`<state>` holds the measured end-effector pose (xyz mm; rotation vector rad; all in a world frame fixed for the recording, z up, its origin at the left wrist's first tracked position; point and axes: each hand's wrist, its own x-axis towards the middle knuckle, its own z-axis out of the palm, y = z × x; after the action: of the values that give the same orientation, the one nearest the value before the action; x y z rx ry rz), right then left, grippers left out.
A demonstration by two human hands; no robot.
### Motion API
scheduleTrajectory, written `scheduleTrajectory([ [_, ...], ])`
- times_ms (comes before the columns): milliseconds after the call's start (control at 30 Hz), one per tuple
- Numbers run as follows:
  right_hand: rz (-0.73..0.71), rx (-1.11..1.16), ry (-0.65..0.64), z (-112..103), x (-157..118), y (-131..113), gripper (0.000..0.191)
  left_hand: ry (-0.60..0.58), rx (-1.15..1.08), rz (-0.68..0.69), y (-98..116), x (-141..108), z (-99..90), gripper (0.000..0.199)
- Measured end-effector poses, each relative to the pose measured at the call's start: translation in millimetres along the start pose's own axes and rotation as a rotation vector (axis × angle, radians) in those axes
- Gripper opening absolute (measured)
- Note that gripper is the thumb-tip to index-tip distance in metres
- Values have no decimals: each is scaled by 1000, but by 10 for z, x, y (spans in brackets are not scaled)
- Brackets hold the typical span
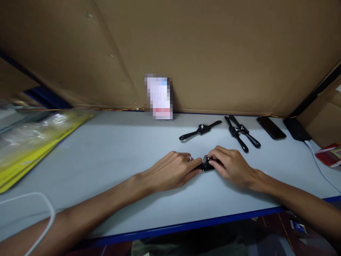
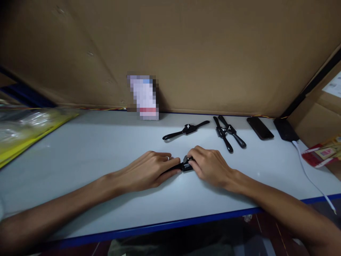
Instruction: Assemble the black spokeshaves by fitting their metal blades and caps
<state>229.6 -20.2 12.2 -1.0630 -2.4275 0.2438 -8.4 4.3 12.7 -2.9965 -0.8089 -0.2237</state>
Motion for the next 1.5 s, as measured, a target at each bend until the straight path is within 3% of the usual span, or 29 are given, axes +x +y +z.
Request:
scheduleTrajectory([
  [167,-51,-35,-28,-13,-5,-18,25,-16,38,3,17,-1,-22,30],
  [267,-93,-51,-30,-24,-5,-32,19,-32,76,1,24,6,-24,29],
  [500,25,-44,2,-32,1,-7,13,-79,69,-21,22,36,-16,28],
  [733,-118,-97,-34,-57,-32,-41,24,-69,31,-31,14,36,-24,28],
  [1000,-39,-231,45,-118,10,-17,29,-64,32,-29,21,45,-33,29],
  [1267,-161,-141,-64,-87,-33,-48,26,-105,43,-45,25,44,-36,27],
  [1500,-43,-230,5,-93,-14,-20,29,-72,45,-27,27,44,-42,30],
])
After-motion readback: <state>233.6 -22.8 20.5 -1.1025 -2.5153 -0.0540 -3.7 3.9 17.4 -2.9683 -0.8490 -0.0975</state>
